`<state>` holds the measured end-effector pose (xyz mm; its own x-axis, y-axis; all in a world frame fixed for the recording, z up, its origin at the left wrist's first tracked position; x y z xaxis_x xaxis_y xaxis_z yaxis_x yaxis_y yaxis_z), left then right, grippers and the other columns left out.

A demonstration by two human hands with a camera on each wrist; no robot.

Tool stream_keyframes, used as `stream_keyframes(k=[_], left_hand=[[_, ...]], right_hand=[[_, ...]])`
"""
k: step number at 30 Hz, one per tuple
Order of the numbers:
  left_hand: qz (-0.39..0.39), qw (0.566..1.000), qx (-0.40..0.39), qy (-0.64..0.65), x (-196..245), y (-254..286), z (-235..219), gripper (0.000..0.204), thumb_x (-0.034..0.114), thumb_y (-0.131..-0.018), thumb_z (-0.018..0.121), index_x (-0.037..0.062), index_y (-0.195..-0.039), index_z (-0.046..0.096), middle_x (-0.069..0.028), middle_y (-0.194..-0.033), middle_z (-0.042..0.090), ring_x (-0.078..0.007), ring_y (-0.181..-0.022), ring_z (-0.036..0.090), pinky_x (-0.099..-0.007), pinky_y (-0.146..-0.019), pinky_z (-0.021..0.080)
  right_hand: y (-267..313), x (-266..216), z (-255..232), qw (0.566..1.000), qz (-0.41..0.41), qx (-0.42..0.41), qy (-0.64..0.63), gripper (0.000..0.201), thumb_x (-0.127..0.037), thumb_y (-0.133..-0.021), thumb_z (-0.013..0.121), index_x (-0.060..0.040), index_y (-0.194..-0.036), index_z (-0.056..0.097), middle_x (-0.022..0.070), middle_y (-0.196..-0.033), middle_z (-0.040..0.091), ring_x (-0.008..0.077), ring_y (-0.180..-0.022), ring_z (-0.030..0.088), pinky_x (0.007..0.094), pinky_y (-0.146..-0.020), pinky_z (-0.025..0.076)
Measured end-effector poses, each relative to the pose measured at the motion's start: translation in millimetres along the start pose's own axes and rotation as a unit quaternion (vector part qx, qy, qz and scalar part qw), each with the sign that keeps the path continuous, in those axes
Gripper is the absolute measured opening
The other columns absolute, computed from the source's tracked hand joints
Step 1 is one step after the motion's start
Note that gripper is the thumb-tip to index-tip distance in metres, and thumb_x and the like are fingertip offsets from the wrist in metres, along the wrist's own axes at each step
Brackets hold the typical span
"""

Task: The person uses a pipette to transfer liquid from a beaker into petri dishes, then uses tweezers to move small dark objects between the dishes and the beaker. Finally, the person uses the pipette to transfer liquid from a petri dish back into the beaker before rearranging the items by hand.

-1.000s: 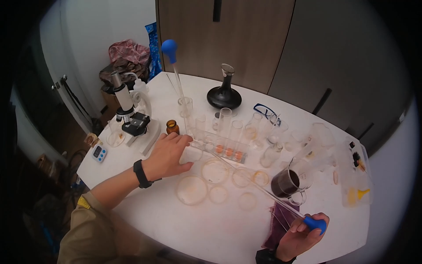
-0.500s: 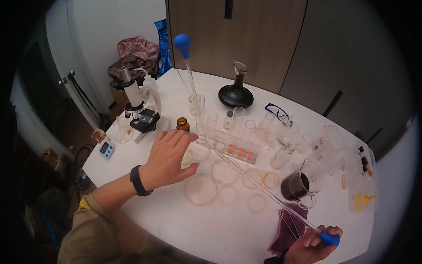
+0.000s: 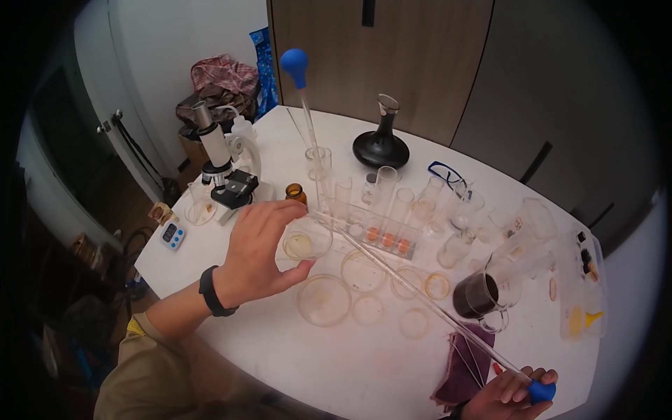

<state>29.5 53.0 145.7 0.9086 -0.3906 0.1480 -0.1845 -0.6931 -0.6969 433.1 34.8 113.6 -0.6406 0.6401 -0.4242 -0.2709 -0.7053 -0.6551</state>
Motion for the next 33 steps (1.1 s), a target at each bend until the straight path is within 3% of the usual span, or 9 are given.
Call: stream_keyframes(k=[3,7,12,15,19,20,22,28,33], left_hand=[[-0.034,0.999,-0.013,-0.004,-5.3,5.3,-3.8,0.063,0.019,-0.064,0.082,0.0024,-0.118,0.054,-0.0127,-0.116,0.058,-0.0307,-0.107,0.056,-0.0409,-0.091,0.041],[-0.069,0.997,-0.017,0.031,-17.8,22.6,-12.1,0.059,0.017,-0.065,0.080,0.0014,-0.116,0.054,-0.0148,-0.117,0.059,-0.0329,-0.107,0.057,-0.0412,-0.092,0.044],[-0.235,0.951,-0.018,0.198,-40.5,45.3,-12.4,0.054,0.019,-0.068,0.071,0.0020,-0.117,0.055,-0.0080,-0.111,0.060,-0.0209,-0.107,0.055,-0.0355,-0.099,0.038],[-0.254,0.943,-0.015,0.216,-39.8,51.0,-9.4,0.052,0.017,-0.067,0.072,0.0006,-0.114,0.056,-0.0100,-0.109,0.061,-0.0217,-0.104,0.055,-0.0343,-0.097,0.038],[-0.247,0.935,-0.030,0.251,-36.7,51.3,-4.2,0.052,0.019,-0.068,0.072,0.0005,-0.113,0.056,-0.0097,-0.111,0.061,-0.0219,-0.105,0.055,-0.0352,-0.098,0.038],[-0.245,0.934,-0.033,0.258,-36.0,51.4,-4.0,0.052,0.019,-0.068,0.072,0.0005,-0.113,0.056,-0.0097,-0.111,0.061,-0.0219,-0.105,0.055,-0.0352,-0.098,0.038],[-0.249,0.931,-0.046,0.262,-36.6,52.9,-1.8,0.052,0.020,-0.068,0.071,0.0002,-0.113,0.055,-0.0097,-0.111,0.061,-0.0220,-0.105,0.055,-0.0357,-0.099,0.037],[-0.254,0.925,-0.061,0.276,-38.1,58.0,7.2,0.052,0.020,-0.068,0.072,0.0002,-0.112,0.055,-0.0097,-0.111,0.061,-0.0221,-0.106,0.055,-0.0355,-0.100,0.036],[-0.248,0.924,-0.070,0.282,-36.8,60.2,9.6,0.051,0.019,-0.068,0.071,0.0001,-0.113,0.055,-0.0098,-0.111,0.061,-0.0220,-0.106,0.055,-0.0354,-0.101,0.036]], right_hand=[[-1.3,-10.8,-10.4,0.998,-0.030,0.027,0.038,0.035,-0.033,-0.106,0.045,0.0005,-0.115,0.045,0.0027,-0.070,0.045,0.0089,-0.054,0.041,0.0202,-0.050,0.035],[1.5,-27.9,-17.5,0.993,-0.060,0.055,0.090,0.038,-0.036,-0.106,0.046,0.0006,-0.117,0.045,0.0040,-0.070,0.050,0.0097,-0.052,0.043,0.0209,-0.047,0.036],[26.1,-71.6,-22.8,0.977,-0.090,0.103,0.164,0.038,-0.037,-0.105,0.048,-0.0003,-0.116,0.046,0.0032,-0.069,0.049,0.0094,-0.052,0.043,0.0207,-0.047,0.035],[45.9,-104.1,-25.6,0.966,-0.090,0.125,0.210,0.036,-0.036,-0.101,0.055,-0.0021,-0.111,0.050,0.0016,-0.068,0.047,0.0104,-0.051,0.044,0.0223,-0.046,0.036],[66.8,-151.2,-7.0,0.932,-0.117,0.091,0.330,0.035,-0.037,-0.105,0.048,-0.0029,-0.113,0.047,-0.0002,-0.068,0.047,0.0078,-0.056,0.043,0.0206,-0.051,0.035],[72.9,-164.9,-6.0,0.928,-0.127,0.119,0.330,0.034,-0.035,-0.098,0.061,-0.0032,-0.106,0.052,0.0006,-0.068,0.048,0.0099,-0.055,0.047,0.0225,-0.048,0.037],[80.4,-178.8,15.5,0.917,-0.101,0.073,0.380,0.037,-0.033,-0.098,0.061,0.0001,-0.112,0.054,0.0065,-0.077,0.053,0.0164,-0.063,0.049,0.0265,-0.055,0.044],[95.4,-212.6,37.1,0.871,-0.111,0.068,0.474,0.046,-0.040,-0.096,0.063,0.0005,-0.115,0.051,0.0100,-0.078,0.054,0.0160,-0.065,0.046,0.0263,-0.053,0.042],[101.8,-224.8,51.2,0.788,-0.133,0.069,0.597,0.055,-0.047,-0.092,0.067,0.0014,-0.113,0.052,0.0185,-0.086,0.060,0.0157,-0.058,0.047,0.0254,-0.049,0.042]])
Point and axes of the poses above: each hand's wrist, its own y-axis away from the middle knuckle, its own z-axis out of the palm, x = y × z, the point moved 7 cm from there along -y, towards the middle knuckle
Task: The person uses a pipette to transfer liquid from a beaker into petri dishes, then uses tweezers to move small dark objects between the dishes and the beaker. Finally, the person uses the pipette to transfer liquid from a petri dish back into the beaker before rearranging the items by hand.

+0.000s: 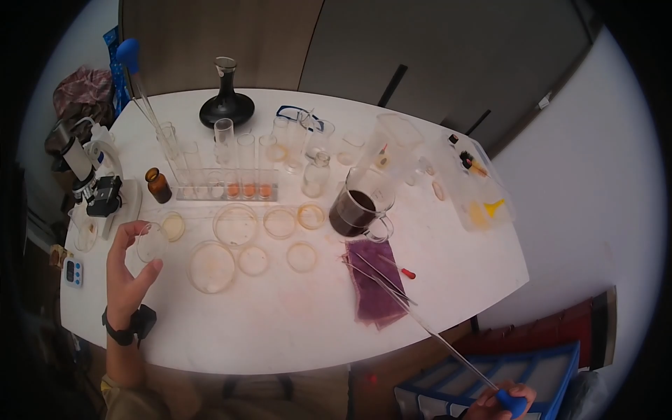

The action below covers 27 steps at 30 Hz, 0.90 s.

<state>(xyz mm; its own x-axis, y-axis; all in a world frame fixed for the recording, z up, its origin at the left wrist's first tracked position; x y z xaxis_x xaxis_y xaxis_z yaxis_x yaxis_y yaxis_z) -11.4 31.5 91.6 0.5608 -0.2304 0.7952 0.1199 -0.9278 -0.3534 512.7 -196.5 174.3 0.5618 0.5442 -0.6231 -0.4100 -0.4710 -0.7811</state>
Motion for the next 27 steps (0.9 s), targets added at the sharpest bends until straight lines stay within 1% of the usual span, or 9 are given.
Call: stream_keyframes(k=[7,13,15,18,20,22,23,26,27], left_hand=[[0.005,1.000,-0.015,0.012,5.5,1.7,2.8,0.051,0.014,-0.068,0.071,-0.0004,-0.114,0.054,-0.0114,-0.112,0.061,-0.0234,-0.110,0.055,-0.0357,-0.104,0.037],[0.018,0.999,-0.023,0.015,5.2,4.1,2.5,0.052,0.013,-0.069,0.073,-0.0007,-0.115,0.054,-0.0126,-0.113,0.061,-0.0250,-0.109,0.056,-0.0353,-0.102,0.039],[0.024,0.999,-0.026,0.012,4.6,4.3,3.5,0.052,0.014,-0.069,0.074,-0.0007,-0.114,0.054,-0.0132,-0.113,0.061,-0.0259,-0.109,0.057,-0.0352,-0.101,0.040],[0.042,0.999,-0.027,0.008,2.7,6.3,6.7,0.052,0.015,-0.069,0.076,-0.0008,-0.113,0.054,-0.0143,-0.112,0.060,-0.0272,-0.108,0.058,-0.0353,-0.099,0.043],[0.058,0.998,-0.022,0.002,5.2,7.6,5.2,0.053,0.017,-0.068,0.078,-0.0011,-0.113,0.055,-0.0152,-0.110,0.061,-0.0280,-0.107,0.059,-0.0357,-0.097,0.044],[0.050,0.999,-0.016,0.010,3.5,8.1,1.7,0.052,0.016,-0.069,0.075,-0.0010,-0.113,0.055,-0.0136,-0.112,0.061,-0.0260,-0.108,0.057,-0.0354,-0.100,0.041],[0.039,0.999,-0.014,0.022,1.7,8.2,0.1,0.051,0.015,-0.069,0.073,-0.0009,-0.114,0.055,-0.0120,-0.113,0.061,-0.0239,-0.109,0.056,-0.0351,-0.104,0.038],[0.032,0.999,0.002,0.031,0.1,6.3,-7.3,0.051,0.017,-0.070,0.073,-0.0011,-0.114,0.055,-0.0118,-0.111,0.062,-0.0237,-0.107,0.056,-0.0343,-0.102,0.038],[0.032,0.999,0.003,0.029,-0.3,6.2,-8.5,0.051,0.017,-0.070,0.073,-0.0011,-0.114,0.055,-0.0118,-0.111,0.062,-0.0237,-0.107,0.056,-0.0343,-0.102,0.038]], right_hand=[[-4.4,-9.6,8.4,0.998,0.011,-0.009,0.054,0.062,-0.051,-0.083,0.076,0.0019,-0.108,0.054,0.0158,-0.083,0.059,0.0162,-0.055,0.051,0.0236,-0.049,0.042],[-12.0,-31.9,36.7,0.980,-0.074,-0.102,0.153,0.058,-0.049,-0.080,0.079,0.0032,-0.097,0.060,0.0140,-0.078,0.060,0.0203,-0.055,0.055,0.0295,-0.050,0.046],[-18.3,-65.1,87.3,0.922,-0.204,-0.259,0.203,0.054,-0.045,-0.077,0.082,0.0041,-0.090,0.064,0.0139,-0.073,0.062,0.0244,-0.056,0.059,0.0334,-0.052,0.048],[-24.0,-91.3,166.5,0.877,-0.179,-0.421,0.146,0.041,-0.032,-0.075,0.083,0.0029,-0.086,0.066,0.0128,-0.068,0.062,0.0292,-0.056,0.061,0.0359,-0.053,0.050],[-16.6,-105.7,217.6,0.830,-0.200,-0.499,0.147,0.030,-0.022,-0.076,0.079,0.0020,-0.088,0.066,0.0135,-0.074,0.064,0.0290,-0.062,0.063,0.0367,-0.056,0.052],[-1.1,-104.6,270.6,0.780,-0.263,-0.559,0.098,0.035,-0.032,-0.086,0.075,-0.0044,-0.096,0.058,0.0017,-0.068,0.048,0.0132,-0.052,0.051,0.0251,-0.044,0.038],[11.6,-104.3,296.9,0.762,-0.273,-0.578,0.102,0.035,-0.030,-0.076,0.082,-0.0054,-0.089,0.060,0.0025,-0.069,0.049,0.0160,-0.051,0.055,0.0277,-0.041,0.039],[57.8,-87.7,358.1,0.706,-0.243,-0.662,0.066,0.030,-0.028,-0.083,0.074,-0.0023,-0.089,0.059,0.0077,-0.075,0.058,0.0251,-0.057,0.063,0.0354,-0.047,0.047],[71.4,-80.8,371.2,0.706,-0.243,-0.661,0.064,0.030,-0.028,-0.083,0.074,-0.0023,-0.089,0.059,0.0077,-0.075,0.058,0.0251,-0.057,0.063,0.0354,-0.047,0.047]])
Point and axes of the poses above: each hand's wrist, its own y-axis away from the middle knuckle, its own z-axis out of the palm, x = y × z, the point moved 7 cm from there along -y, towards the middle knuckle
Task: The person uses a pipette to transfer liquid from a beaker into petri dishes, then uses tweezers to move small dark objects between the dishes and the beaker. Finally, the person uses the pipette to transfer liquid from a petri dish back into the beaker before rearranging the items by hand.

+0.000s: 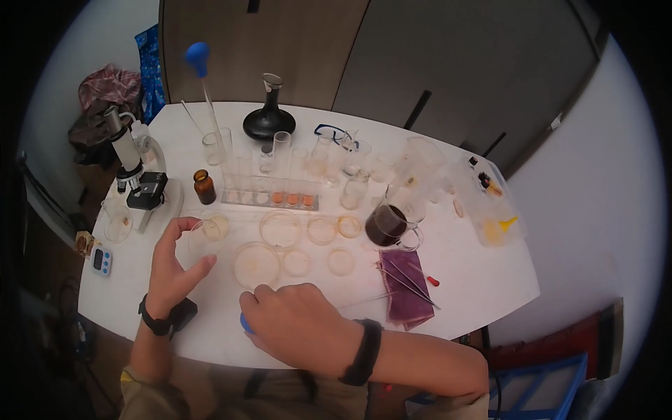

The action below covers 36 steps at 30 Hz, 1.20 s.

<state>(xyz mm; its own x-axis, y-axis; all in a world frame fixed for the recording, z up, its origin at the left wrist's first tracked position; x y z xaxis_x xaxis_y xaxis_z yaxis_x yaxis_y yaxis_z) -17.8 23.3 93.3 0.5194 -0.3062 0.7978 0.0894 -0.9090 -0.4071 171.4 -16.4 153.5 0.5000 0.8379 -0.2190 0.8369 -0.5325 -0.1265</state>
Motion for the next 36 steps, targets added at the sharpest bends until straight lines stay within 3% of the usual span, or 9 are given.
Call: stream_keyframes(k=[3,5,8,10,12,16,18,20,36], left_hand=[[-0.003,1.000,0.009,-0.002,-2.0,-1.2,-2.4,0.051,0.019,-0.071,0.073,-0.0011,-0.114,0.055,-0.0113,-0.109,0.062,-0.0233,-0.106,0.056,-0.0340,-0.100,0.038],[0.013,0.999,0.009,-0.032,-0.6,0.0,-2.5,0.050,0.014,-0.071,0.076,-0.0013,-0.113,0.055,-0.0145,-0.109,0.062,-0.0281,-0.106,0.060,-0.0356,-0.097,0.045],[0.005,0.999,0.007,-0.042,-1.7,0.1,-2.1,0.050,0.014,-0.070,0.076,-0.0014,-0.114,0.055,-0.0146,-0.109,0.062,-0.0273,-0.106,0.059,-0.0354,-0.097,0.044],[-0.002,0.999,0.002,-0.041,-1.6,-0.3,-1.8,0.051,0.013,-0.070,0.076,-0.0015,-0.114,0.055,-0.0145,-0.109,0.062,-0.0268,-0.106,0.059,-0.0353,-0.098,0.044],[-0.010,0.999,-0.002,-0.040,-2.4,-1.0,-1.1,0.051,0.013,-0.070,0.076,-0.0015,-0.114,0.055,-0.0145,-0.110,0.063,-0.0263,-0.107,0.059,-0.0352,-0.098,0.044],[-0.022,0.999,0.000,-0.029,-1.1,-0.8,3.5,0.049,0.014,-0.070,0.073,-0.0006,-0.112,0.055,-0.0120,-0.108,0.062,-0.0241,-0.104,0.057,-0.0352,-0.098,0.040],[-0.029,0.999,0.005,-0.021,-1.5,-1.3,4.4,0.048,0.017,-0.069,0.072,0.0004,-0.111,0.055,-0.0098,-0.107,0.062,-0.0223,-0.102,0.056,-0.0358,-0.098,0.037],[-0.024,0.999,-0.007,-0.042,-4.2,-1.5,4.8,0.049,0.011,-0.069,0.074,-0.0016,-0.113,0.055,-0.0137,-0.108,0.062,-0.0258,-0.105,0.058,-0.0353,-0.098,0.042],[-0.035,0.998,-0.013,-0.053,-3.3,-0.8,9.4,0.048,0.013,-0.069,0.072,-0.0002,-0.111,0.055,-0.0131,-0.108,0.062,-0.0262,-0.105,0.057,-0.0378,-0.101,0.038]], right_hand=[[-21.8,11.6,52.2,0.999,-0.004,-0.049,0.006,0.028,-0.025,-0.082,0.072,0.0000,-0.088,0.060,0.0123,-0.075,0.063,0.0306,-0.062,0.066,0.0392,-0.053,0.051],[-26.1,15.9,85.3,0.991,-0.028,-0.133,-0.007,0.025,-0.021,-0.080,0.072,0.0016,-0.084,0.062,0.0154,-0.073,0.065,0.0327,-0.064,0.067,0.0404,-0.056,0.052],[-30.7,22.1,110.5,0.989,-0.042,-0.142,0.006,0.025,-0.019,-0.078,0.073,0.0025,-0.080,0.062,0.0167,-0.069,0.066,0.0328,-0.066,0.068,0.0402,-0.057,0.053],[-32.0,24.1,116.4,0.990,-0.043,-0.132,0.000,0.025,-0.019,-0.075,0.075,0.0019,-0.079,0.062,0.0159,-0.070,0.066,0.0325,-0.067,0.068,0.0405,-0.059,0.053],[-34.4,25.8,120.7,0.992,-0.044,-0.118,-0.004,0.007,-0.008,-0.073,0.064,-0.0044,-0.068,0.068,0.0137,-0.070,0.067,0.0296,-0.069,0.068,0.0388,-0.061,0.053],[-37.0,29.2,121.5,0.993,-0.043,-0.113,0.000,0.007,-0.009,-0.073,0.065,-0.0058,-0.067,0.068,0.0135,-0.071,0.068,0.0297,-0.069,0.068,0.0389,-0.062,0.053],[-36.3,30.1,125.7,0.991,-0.058,-0.122,-0.016,0.027,-0.020,-0.072,0.076,0.0014,-0.079,0.062,0.0159,-0.070,0.067,0.0332,-0.070,0.069,0.0404,-0.061,0.053],[-34.7,29.8,123.1,0.991,-0.070,-0.114,-0.018,0.027,-0.021,-0.073,0.077,0.0014,-0.079,0.062,0.0158,-0.070,0.066,0.0331,-0.070,0.069,0.0403,-0.061,0.053],[-22.8,34.8,121.9,0.994,-0.082,-0.058,-0.040,0.041,-0.032,-0.075,0.079,0.0024,-0.085,0.059,0.0160,-0.071,0.063,0.0313,-0.066,0.066,0.0392,-0.058,0.051]])
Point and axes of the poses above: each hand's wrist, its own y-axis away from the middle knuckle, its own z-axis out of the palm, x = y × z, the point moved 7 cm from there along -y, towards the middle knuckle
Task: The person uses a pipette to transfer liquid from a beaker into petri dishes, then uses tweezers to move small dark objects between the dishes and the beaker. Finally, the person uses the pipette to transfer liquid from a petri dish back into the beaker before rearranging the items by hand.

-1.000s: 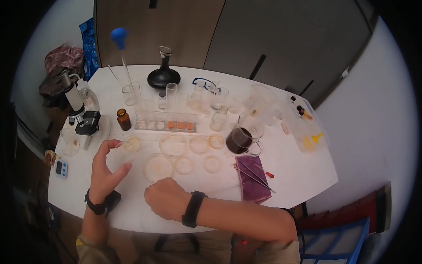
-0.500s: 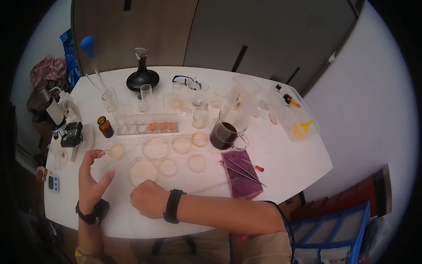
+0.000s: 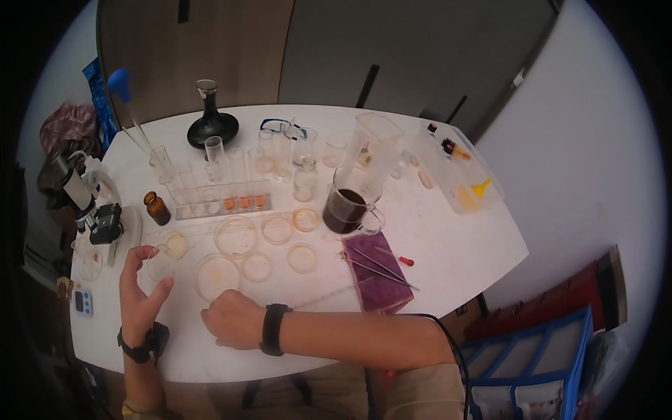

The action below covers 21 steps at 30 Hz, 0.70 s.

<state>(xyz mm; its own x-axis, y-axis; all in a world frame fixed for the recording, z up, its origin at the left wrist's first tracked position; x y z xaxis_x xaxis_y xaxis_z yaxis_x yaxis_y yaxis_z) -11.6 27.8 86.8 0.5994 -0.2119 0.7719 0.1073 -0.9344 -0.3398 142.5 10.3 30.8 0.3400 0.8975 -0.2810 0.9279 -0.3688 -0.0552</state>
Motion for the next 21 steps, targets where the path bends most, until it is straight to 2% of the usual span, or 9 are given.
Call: stream_keyframes(k=[7,10,16,19,21], left_hand=[[-0.005,1.000,0.001,0.001,-1.2,0.2,0.9,0.048,0.015,-0.069,0.072,0.0006,-0.111,0.055,-0.0118,-0.107,0.062,-0.0251,-0.105,0.056,-0.0376,-0.100,0.037],[-0.004,1.000,0.001,-0.002,0.0,0.0,1.1,0.048,0.016,-0.069,0.072,0.0008,-0.111,0.055,-0.0111,-0.107,0.061,-0.0241,-0.104,0.056,-0.0373,-0.099,0.037],[-0.007,1.000,-0.002,0.007,-6.2,-0.1,3.2,0.048,0.017,-0.068,0.071,0.0015,-0.111,0.055,-0.0094,-0.106,0.060,-0.0226,-0.103,0.054,-0.0362,-0.098,0.036],[-0.010,1.000,-0.004,0.005,-4.2,0.0,5.3,0.048,0.017,-0.068,0.070,0.0018,-0.111,0.055,-0.0087,-0.107,0.059,-0.0221,-0.104,0.053,-0.0361,-0.098,0.035],[-0.012,1.000,-0.006,-0.003,-2.2,-0.4,4.8,0.047,0.017,-0.068,0.070,0.0019,-0.111,0.055,-0.0084,-0.107,0.059,-0.0219,-0.104,0.053,-0.0362,-0.099,0.035]], right_hand=[[2.5,-0.5,-2.8,1.000,-0.009,0.026,0.010,0.042,-0.033,-0.074,0.079,0.0018,-0.085,0.059,0.0139,-0.071,0.063,0.0294,-0.066,0.065,0.0369,-0.058,0.050],[2.7,0.3,-7.6,1.000,0.006,0.012,0.025,0.047,-0.036,-0.073,0.081,0.0017,-0.088,0.059,0.0119,-0.072,0.061,0.0278,-0.066,0.065,0.0350,-0.058,0.050],[17.7,-3.3,-29.1,0.999,0.021,0.012,0.047,0.059,-0.039,-0.070,0.083,0.0033,-0.102,0.056,0.0118,-0.083,0.062,0.0254,-0.069,0.066,0.0337,-0.058,0.051],[38.1,-4.2,-44.3,0.998,0.039,-0.010,0.048,0.060,-0.039,-0.072,0.082,0.0033,-0.106,0.055,0.0117,-0.085,0.061,0.0245,-0.070,0.066,0.0338,-0.058,0.051],[58.1,-8.1,-56.3,0.998,0.040,0.021,0.035,0.054,-0.036,-0.077,0.079,0.0014,-0.107,0.054,0.0092,-0.085,0.059,0.0225,-0.070,0.064,0.0326,-0.056,0.051]])
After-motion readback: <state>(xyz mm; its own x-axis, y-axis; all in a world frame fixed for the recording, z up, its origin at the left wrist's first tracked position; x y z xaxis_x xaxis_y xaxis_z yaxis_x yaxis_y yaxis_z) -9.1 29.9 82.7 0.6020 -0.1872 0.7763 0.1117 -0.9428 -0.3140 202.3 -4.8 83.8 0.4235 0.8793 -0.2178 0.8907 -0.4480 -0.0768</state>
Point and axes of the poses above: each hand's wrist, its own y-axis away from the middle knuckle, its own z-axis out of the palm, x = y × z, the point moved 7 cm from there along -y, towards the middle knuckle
